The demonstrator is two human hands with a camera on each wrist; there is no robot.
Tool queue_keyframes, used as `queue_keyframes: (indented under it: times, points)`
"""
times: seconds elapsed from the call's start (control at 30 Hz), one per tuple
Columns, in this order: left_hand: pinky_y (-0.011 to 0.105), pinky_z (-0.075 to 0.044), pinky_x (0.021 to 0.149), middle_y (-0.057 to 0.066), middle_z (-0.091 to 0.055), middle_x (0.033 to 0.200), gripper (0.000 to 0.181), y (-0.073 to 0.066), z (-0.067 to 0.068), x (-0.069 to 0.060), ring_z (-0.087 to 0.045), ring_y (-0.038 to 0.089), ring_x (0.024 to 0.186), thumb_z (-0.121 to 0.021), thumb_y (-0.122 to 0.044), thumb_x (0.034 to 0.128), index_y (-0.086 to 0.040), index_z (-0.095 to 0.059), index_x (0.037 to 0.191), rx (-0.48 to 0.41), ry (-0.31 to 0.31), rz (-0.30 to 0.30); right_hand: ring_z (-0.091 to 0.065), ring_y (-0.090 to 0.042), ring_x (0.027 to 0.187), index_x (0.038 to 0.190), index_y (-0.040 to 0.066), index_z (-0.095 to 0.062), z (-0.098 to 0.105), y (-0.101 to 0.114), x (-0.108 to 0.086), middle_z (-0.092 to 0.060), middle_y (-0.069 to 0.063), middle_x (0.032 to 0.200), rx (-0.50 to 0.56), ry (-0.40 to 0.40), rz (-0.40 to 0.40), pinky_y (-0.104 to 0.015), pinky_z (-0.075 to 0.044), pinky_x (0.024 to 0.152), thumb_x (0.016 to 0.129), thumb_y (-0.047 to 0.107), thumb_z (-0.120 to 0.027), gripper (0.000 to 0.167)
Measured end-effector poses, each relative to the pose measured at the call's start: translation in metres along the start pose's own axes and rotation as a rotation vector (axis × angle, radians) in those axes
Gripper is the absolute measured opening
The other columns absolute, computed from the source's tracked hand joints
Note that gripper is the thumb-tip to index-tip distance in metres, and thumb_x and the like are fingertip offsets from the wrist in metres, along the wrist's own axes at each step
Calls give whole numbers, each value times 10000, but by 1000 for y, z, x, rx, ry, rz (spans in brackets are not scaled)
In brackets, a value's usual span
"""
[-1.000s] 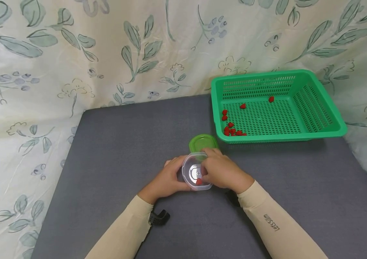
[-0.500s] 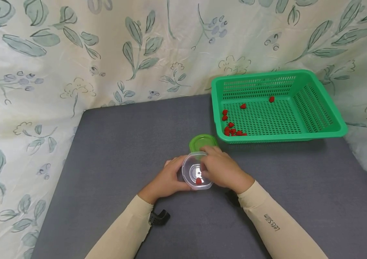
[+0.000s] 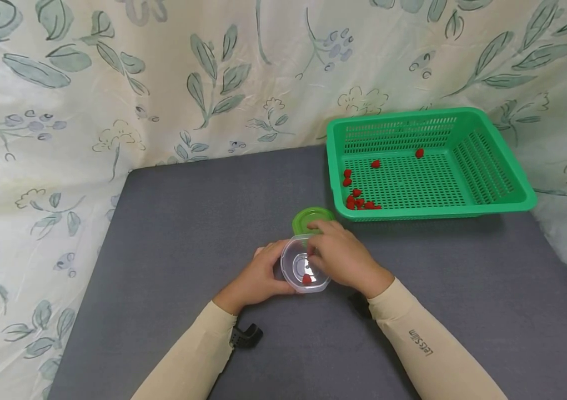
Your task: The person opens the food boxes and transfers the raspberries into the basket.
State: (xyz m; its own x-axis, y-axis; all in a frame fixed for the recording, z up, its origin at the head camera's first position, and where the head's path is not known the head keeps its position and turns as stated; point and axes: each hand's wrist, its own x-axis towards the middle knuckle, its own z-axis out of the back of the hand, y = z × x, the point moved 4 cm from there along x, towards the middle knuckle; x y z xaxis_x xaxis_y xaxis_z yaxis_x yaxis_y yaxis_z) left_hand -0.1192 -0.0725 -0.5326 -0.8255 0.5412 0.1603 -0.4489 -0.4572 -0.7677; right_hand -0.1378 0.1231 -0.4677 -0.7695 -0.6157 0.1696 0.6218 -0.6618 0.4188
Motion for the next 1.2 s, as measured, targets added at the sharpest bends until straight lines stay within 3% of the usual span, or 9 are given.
queue_keyframes:
  times: [0.73, 1.2]
  points:
    - [504, -329, 1069, -85, -588, 1523, 992, -2, 1, -1, -500, 105, 1406, -1018, -305, 786, -238, -498, 1628, -6, -15, -11, -601, -365, 1187, 941, 137, -794, 10, 2, 1, -668, -151, 1353, 96, -156, 42, -535, -535, 953, 902, 69, -901, 133]
    - [494, -335, 1055, -88, -595, 1508, 999, -2, 4, 0, -509, 97, 1388, -1025, -308, 774, -248, -504, 1624, -4, -11, -16, -609, -343, 1234, 992, 119, -779, 20, 3, 1, -687, -107, 1303, 153, -276, 74, -562, -500, 1003, 916, 53, -881, 144]
